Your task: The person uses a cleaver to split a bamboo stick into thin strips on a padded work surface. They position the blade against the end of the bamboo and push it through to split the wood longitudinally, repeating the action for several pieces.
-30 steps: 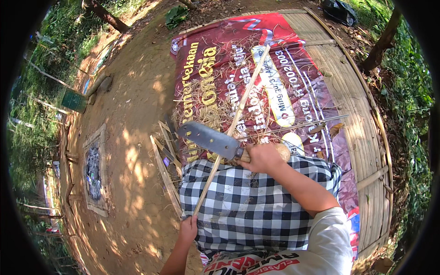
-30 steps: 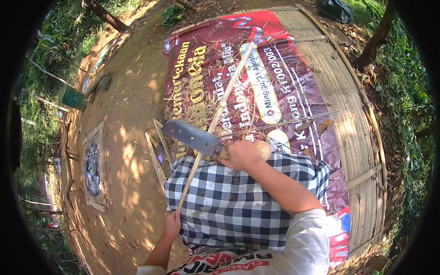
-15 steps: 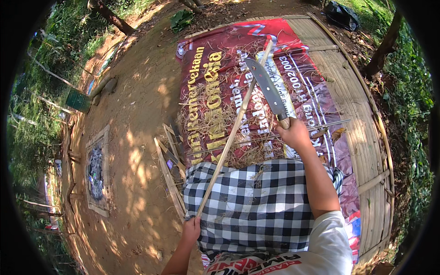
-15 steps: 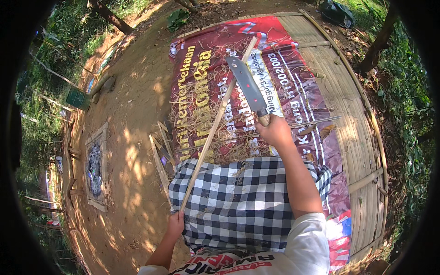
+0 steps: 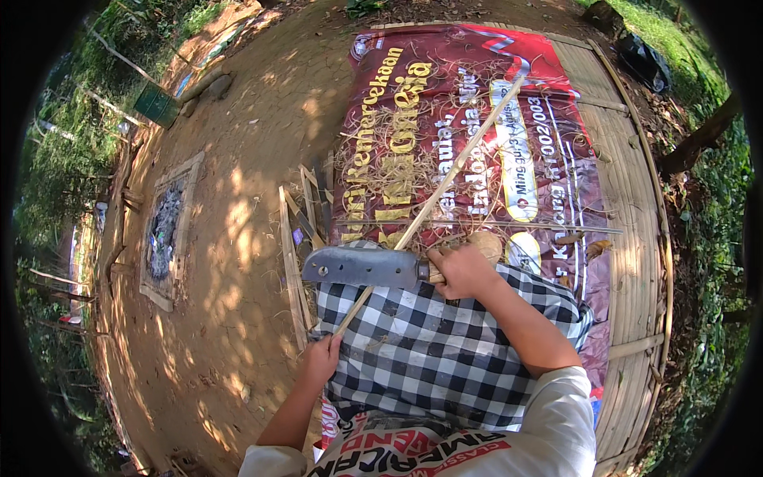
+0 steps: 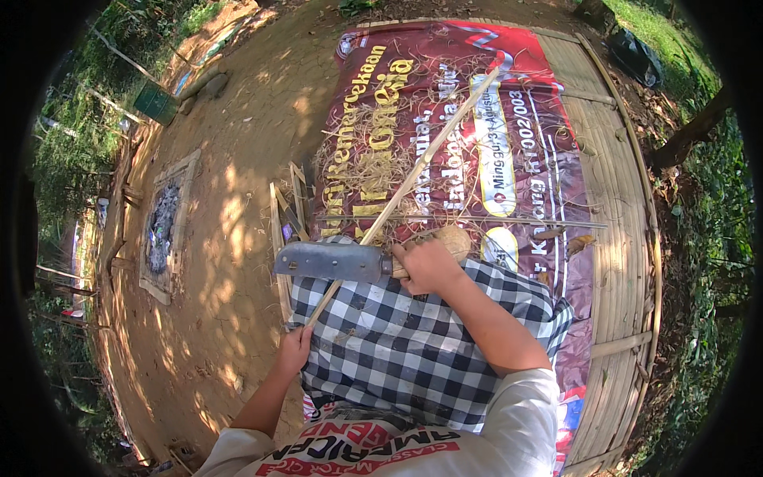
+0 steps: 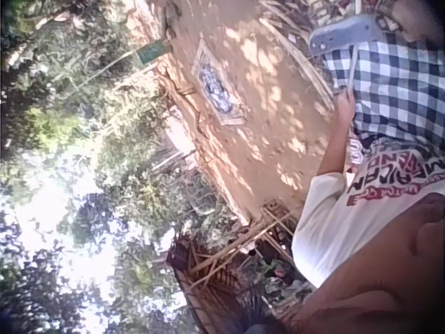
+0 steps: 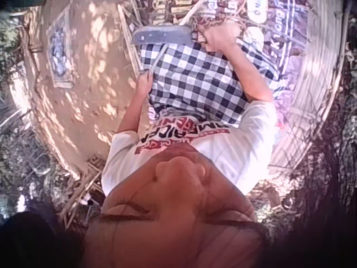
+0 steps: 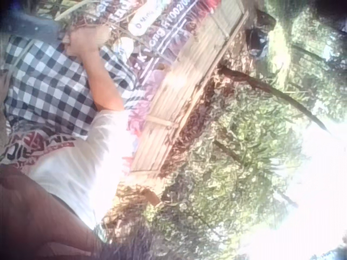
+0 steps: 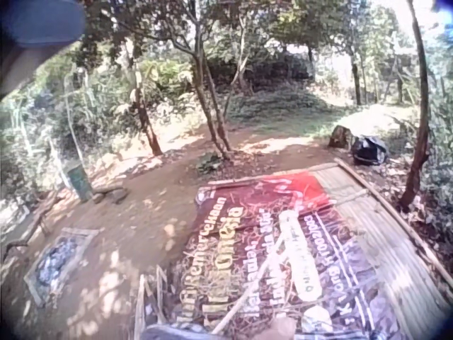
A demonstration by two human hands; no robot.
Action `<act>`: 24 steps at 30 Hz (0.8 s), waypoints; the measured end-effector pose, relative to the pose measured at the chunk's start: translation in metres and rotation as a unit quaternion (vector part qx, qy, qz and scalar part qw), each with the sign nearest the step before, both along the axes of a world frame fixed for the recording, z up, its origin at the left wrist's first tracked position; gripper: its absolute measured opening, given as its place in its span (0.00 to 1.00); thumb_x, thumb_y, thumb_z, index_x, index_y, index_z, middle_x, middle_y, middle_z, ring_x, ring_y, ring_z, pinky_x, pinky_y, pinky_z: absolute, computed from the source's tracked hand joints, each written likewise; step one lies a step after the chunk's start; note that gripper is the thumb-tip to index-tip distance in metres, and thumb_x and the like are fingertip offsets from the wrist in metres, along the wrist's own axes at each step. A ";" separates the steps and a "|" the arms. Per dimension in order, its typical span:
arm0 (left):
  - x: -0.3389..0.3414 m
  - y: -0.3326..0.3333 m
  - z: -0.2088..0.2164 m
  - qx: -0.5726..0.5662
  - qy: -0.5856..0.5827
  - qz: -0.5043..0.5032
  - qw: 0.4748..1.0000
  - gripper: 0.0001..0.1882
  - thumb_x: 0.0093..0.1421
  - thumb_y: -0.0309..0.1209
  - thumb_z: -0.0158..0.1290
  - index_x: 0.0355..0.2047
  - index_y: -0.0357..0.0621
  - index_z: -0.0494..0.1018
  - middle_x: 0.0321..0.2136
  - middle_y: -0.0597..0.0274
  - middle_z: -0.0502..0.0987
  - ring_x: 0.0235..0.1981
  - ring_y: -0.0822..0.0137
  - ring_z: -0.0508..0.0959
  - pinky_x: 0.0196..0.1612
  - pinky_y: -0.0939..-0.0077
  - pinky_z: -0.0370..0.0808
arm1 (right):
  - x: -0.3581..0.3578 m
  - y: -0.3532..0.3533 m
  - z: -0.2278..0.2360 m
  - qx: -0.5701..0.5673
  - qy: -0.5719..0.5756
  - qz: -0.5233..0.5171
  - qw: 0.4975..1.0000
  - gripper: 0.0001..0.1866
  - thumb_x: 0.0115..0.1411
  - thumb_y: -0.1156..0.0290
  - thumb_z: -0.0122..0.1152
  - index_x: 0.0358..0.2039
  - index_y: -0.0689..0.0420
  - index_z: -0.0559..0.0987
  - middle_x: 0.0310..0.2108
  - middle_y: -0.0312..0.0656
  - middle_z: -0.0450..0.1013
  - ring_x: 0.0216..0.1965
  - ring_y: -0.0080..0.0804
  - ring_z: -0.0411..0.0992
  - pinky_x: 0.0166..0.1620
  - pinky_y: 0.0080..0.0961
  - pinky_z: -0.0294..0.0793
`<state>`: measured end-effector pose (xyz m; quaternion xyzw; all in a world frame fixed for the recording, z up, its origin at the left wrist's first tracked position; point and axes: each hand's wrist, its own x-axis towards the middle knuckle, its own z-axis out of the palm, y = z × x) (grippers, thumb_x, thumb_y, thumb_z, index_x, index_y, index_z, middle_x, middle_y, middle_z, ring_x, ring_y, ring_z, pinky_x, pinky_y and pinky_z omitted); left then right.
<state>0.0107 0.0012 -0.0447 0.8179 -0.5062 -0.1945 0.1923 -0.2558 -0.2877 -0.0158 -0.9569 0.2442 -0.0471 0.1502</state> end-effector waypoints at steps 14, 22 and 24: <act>-0.034 0.000 0.005 -0.040 -0.166 0.018 0.985 0.15 0.66 0.38 0.47 0.27 0.41 0.69 0.15 0.48 0.73 0.18 0.45 0.75 0.22 0.52 0.71 | -0.016 -0.015 0.007 0.237 -0.240 -0.226 0.914 0.24 0.57 0.56 0.64 0.43 0.65 0.76 0.24 0.55 0.74 0.27 0.48 0.76 0.34 0.38 0.74; -0.026 0.002 0.000 -0.070 -0.139 -0.001 0.988 0.12 0.63 0.36 0.51 0.29 0.41 0.70 0.13 0.51 0.72 0.15 0.48 0.74 0.19 0.56 0.70 | -0.015 -0.020 0.006 0.472 -0.333 -0.312 0.754 0.12 0.60 0.69 0.64 0.32 0.65 0.73 0.20 0.39 0.72 0.17 0.24 0.70 0.21 0.24 0.70; -0.019 0.007 -0.005 -0.074 -0.127 -0.007 0.989 0.11 0.63 0.36 0.52 0.29 0.41 0.70 0.13 0.51 0.72 0.15 0.48 0.74 0.19 0.56 0.69 | -0.010 -0.002 0.009 0.466 -0.324 -0.291 0.771 0.10 0.56 0.76 0.64 0.32 0.67 0.73 0.20 0.40 0.73 0.17 0.25 0.71 0.21 0.25 0.71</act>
